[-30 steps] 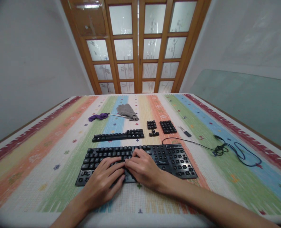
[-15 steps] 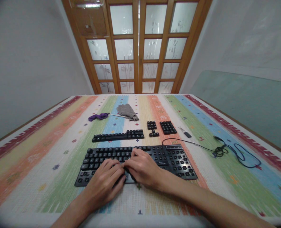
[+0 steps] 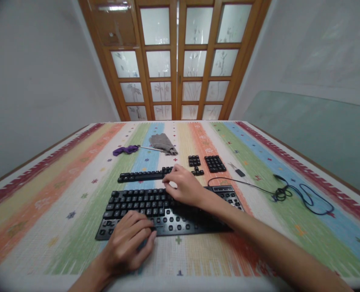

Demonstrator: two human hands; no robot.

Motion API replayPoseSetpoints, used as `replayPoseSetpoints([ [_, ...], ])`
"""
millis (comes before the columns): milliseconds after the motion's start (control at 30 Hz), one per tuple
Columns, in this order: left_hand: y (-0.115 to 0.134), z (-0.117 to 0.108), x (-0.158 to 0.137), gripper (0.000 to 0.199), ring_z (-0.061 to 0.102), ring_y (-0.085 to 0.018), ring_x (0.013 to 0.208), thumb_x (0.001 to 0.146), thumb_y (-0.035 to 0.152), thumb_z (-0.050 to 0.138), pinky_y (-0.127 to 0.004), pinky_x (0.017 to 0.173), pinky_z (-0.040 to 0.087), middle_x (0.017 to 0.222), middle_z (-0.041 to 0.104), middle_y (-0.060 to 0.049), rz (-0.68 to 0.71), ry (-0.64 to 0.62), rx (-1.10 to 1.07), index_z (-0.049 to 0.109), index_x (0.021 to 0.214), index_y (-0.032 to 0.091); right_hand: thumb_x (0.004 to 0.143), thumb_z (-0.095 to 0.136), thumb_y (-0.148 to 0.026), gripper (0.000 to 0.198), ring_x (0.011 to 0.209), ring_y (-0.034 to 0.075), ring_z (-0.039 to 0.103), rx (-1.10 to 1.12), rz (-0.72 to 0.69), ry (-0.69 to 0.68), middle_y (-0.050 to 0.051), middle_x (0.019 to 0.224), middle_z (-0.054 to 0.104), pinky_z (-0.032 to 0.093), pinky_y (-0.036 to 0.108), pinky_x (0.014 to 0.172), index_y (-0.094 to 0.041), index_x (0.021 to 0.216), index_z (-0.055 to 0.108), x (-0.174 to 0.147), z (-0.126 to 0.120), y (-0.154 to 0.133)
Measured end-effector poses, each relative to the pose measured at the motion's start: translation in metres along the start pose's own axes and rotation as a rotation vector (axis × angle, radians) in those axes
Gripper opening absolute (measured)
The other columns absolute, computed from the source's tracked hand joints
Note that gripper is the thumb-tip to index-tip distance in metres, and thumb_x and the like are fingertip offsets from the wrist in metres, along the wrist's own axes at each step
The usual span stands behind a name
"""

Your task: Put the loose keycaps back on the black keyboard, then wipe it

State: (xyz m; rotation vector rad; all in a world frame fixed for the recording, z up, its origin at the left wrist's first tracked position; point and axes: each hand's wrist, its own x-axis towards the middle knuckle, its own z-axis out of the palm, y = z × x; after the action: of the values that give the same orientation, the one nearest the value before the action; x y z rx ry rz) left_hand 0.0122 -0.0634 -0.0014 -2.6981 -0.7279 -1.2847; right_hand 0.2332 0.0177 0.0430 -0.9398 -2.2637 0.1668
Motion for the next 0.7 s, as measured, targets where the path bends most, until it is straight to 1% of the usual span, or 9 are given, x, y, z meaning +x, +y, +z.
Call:
replayPoseSetpoints([
  [67, 0.001, -0.001, 0.000, 0.028, 0.050, -0.014, 0.060, 0.090, 0.007, 0.057, -0.032, 0.057, 0.039, 0.061, 0.057, -0.001, -0.002, 0.032, 0.011, 0.054, 0.064, 0.018, 0.083, 0.061, -0.008, 0.016, 0.087, 0.021, 0.059, -0.039, 0.065, 0.001, 0.006, 0.081, 0.070, 0.047, 0.035, 0.080, -0.017, 0.086, 0.074, 0.015, -0.003, 0.017],
  [167, 0.001, 0.001, -0.003, 0.037, 0.038, -0.012, 0.050, 0.090, 0.007, 0.056, -0.032, 0.050, 0.029, 0.052, 0.043, 0.003, 0.025, 0.044, 0.033, 0.048, 0.056, 0.019, 0.083, 0.064, -0.011, 0.013, 0.093, 0.023, 0.059, -0.109, 0.161, -0.114, 0.006, 0.085, 0.073, 0.046, 0.037, 0.086, -0.018, 0.085, 0.075, 0.034, 0.000, 0.040],
  [300, 0.001, 0.004, -0.007, 0.035, 0.036, -0.013, 0.048, 0.089, 0.007, 0.056, -0.034, 0.047, 0.027, 0.052, 0.042, 0.003, 0.033, 0.039, 0.031, 0.048, 0.057, 0.020, 0.084, 0.065, -0.014, 0.012, 0.094, 0.024, 0.060, -0.149, 0.218, -0.201, 0.008, 0.087, 0.075, 0.045, 0.036, 0.087, -0.016, 0.086, 0.077, 0.050, 0.011, 0.063],
  [367, 0.000, 0.004, -0.007, 0.029, 0.042, -0.014, 0.053, 0.089, 0.008, 0.056, -0.032, 0.050, 0.033, 0.055, 0.049, 0.001, -0.008, 0.034, 0.025, 0.054, 0.063, 0.019, 0.083, 0.067, -0.014, 0.011, 0.093, 0.024, 0.060, -0.155, 0.229, -0.218, 0.009, 0.086, 0.075, 0.045, 0.035, 0.086, -0.015, 0.085, 0.078, 0.054, 0.017, 0.069],
  [400, 0.000, 0.004, -0.006, 0.022, 0.048, -0.015, 0.058, 0.090, 0.009, 0.056, -0.032, 0.055, 0.039, 0.060, 0.055, 0.000, -0.042, 0.025, 0.024, 0.058, 0.070, 0.018, 0.083, 0.067, -0.014, 0.012, 0.093, 0.025, 0.061, -0.158, 0.235, -0.228, 0.009, 0.086, 0.075, 0.045, 0.034, 0.085, -0.014, 0.085, 0.078, 0.056, 0.019, 0.072],
  [467, -0.001, 0.003, -0.003, 0.010, 0.059, -0.020, 0.077, 0.091, 0.012, 0.056, -0.036, 0.070, 0.049, 0.079, 0.068, -0.006, -0.111, 0.000, 0.037, 0.065, 0.090, 0.015, 0.083, 0.067, -0.014, 0.012, 0.093, 0.025, 0.061, -0.165, 0.243, -0.245, 0.010, 0.086, 0.076, 0.045, 0.034, 0.084, -0.014, 0.085, 0.079, 0.058, 0.023, 0.074],
  [500, -0.002, 0.002, -0.002, 0.014, 0.062, -0.023, 0.088, 0.092, 0.015, 0.056, -0.039, 0.078, 0.050, 0.091, 0.071, -0.009, -0.135, -0.019, 0.051, 0.066, 0.101, 0.014, 0.083, 0.067, -0.014, 0.013, 0.094, 0.025, 0.061, -0.168, 0.246, -0.251, 0.010, 0.086, 0.076, 0.045, 0.034, 0.085, -0.014, 0.086, 0.079, 0.059, 0.024, 0.075],
  [567, -0.004, 0.003, 0.001, 0.028, 0.061, -0.028, 0.105, 0.092, 0.020, 0.056, -0.045, 0.089, 0.049, 0.111, 0.072, -0.012, -0.155, -0.070, 0.086, 0.062, 0.118, 0.013, 0.083, 0.066, -0.014, 0.014, 0.094, 0.026, 0.061, -0.172, 0.251, -0.259, 0.010, 0.085, 0.075, 0.045, 0.034, 0.085, -0.013, 0.086, 0.080, 0.061, 0.026, 0.076],
  [700, -0.006, 0.006, 0.002, 0.041, 0.055, -0.032, 0.121, 0.093, 0.030, 0.056, -0.049, 0.098, 0.043, 0.131, 0.066, -0.013, -0.169, -0.183, 0.148, 0.057, 0.130, 0.012, 0.083, 0.066, -0.014, 0.014, 0.093, 0.025, 0.061, -0.176, 0.254, -0.267, 0.009, 0.083, 0.075, 0.045, 0.033, 0.084, -0.015, 0.086, 0.080, 0.063, 0.027, 0.075],
])
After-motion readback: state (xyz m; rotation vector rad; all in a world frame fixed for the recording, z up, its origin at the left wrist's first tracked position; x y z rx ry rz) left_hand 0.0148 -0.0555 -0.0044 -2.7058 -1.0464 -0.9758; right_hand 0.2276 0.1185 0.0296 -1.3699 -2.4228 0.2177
